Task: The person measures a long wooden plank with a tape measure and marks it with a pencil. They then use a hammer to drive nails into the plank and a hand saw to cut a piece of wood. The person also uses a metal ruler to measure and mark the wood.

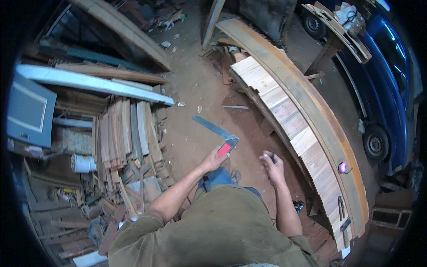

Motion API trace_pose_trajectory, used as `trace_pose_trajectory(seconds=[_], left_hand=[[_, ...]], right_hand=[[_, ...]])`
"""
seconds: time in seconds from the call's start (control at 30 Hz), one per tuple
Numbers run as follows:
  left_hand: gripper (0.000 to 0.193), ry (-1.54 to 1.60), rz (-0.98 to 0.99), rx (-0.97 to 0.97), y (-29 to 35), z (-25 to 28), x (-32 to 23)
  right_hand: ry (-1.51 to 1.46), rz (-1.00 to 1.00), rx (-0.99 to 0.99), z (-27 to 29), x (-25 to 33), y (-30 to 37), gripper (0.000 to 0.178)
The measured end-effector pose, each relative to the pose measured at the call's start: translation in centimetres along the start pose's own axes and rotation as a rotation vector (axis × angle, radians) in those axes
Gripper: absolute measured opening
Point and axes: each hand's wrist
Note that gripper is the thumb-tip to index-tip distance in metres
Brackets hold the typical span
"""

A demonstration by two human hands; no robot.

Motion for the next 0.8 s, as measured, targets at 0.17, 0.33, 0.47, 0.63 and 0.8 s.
trace_pose_trajectory(seconds=[0.17, 0.33, 0.47, 0.63, 0.8], left_hand=[[0.037, 0.145, -0.162, -0.077, -11.0, -1.1, -4.5], [0.028, 0.115, -0.350, -0.009, -23.4, -4.2, -9.0], [0.030, 0.036, -0.516, 0.166, -31.3, -4.6, -16.8], [0.032, 0.276, -0.267, 0.103, -41.9, -2.7, -24.2], [0.029, 0.730, 0.258, 0.267, -52.3, 2.0, -30.8]], right_hand=[[-0.048, -0.098, -0.197, 4.7, 1.2, -4.0, 0.033], [-0.064, -0.051, -0.150, 2.4, 6.0, -13.9, 0.039], [-0.093, 0.018, -0.231, 0.6, 13.3, -25.4, 0.029], [0.063, 0.131, -0.280, -1.3, 21.0, -35.6, 0.025], [-0.066, 0.016, -0.262, -3.6, 25.1, -42.4, 0.025]])
Point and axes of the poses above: each hand's wrist, its own y-axis away from the middle knuckle, its own z-axis out of the back of the hand, x = y × z, and after that the axes turned 1 degree about -z, right-handed
